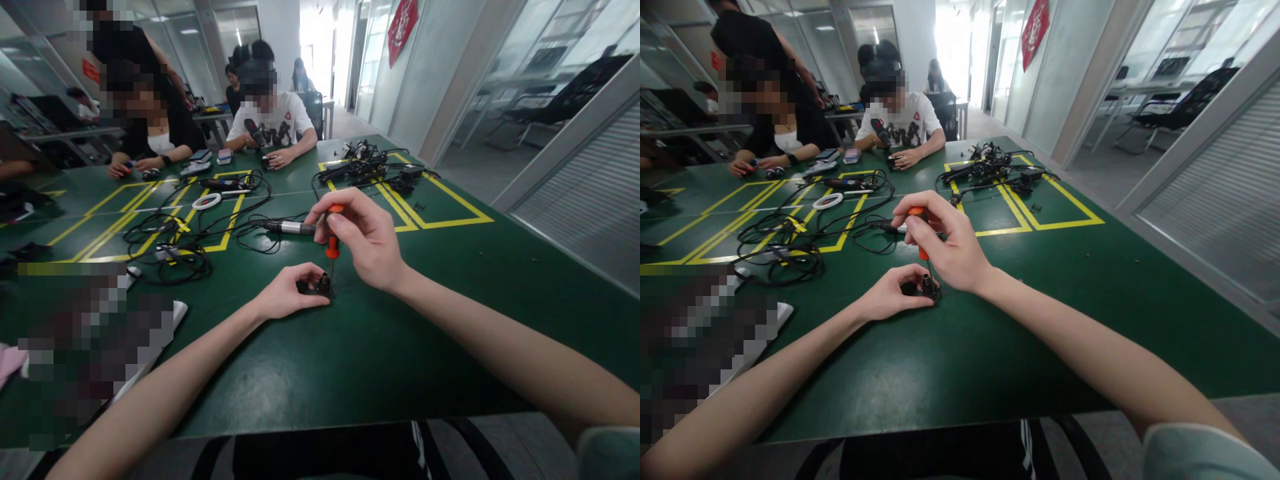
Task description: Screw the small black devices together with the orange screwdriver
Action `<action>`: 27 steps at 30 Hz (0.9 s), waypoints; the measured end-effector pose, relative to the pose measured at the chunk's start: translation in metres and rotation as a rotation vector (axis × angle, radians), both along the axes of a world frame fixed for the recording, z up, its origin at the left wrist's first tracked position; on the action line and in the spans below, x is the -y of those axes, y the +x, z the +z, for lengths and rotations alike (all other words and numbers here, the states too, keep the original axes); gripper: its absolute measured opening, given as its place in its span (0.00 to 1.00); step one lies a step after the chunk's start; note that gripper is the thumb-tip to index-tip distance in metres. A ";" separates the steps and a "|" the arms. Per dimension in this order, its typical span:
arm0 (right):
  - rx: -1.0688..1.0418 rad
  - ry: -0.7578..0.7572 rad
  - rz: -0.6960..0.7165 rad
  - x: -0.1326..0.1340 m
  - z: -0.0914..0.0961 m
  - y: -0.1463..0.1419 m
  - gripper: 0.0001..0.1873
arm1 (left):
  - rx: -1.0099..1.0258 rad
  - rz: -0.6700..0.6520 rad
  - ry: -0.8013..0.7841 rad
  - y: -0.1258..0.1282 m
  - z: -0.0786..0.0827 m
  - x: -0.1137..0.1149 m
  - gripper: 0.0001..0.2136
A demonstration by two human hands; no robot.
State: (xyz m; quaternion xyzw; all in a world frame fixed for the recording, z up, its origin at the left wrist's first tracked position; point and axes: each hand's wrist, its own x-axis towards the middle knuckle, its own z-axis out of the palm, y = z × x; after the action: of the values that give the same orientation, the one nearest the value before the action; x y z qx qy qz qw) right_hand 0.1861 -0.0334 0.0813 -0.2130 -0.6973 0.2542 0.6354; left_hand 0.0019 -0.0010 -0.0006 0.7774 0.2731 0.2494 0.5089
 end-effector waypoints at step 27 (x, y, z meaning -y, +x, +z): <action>-0.002 0.003 -0.064 0.009 0.011 0.001 0.14 | -0.021 0.005 0.054 -0.001 0.002 0.001 0.16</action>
State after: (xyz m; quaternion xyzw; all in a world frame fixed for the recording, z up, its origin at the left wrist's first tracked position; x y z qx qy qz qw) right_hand 0.1875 -0.0419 0.0926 -0.2338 -0.6899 0.2328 0.6443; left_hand 0.0009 -0.0016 0.0014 0.7928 0.2734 0.2498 0.4840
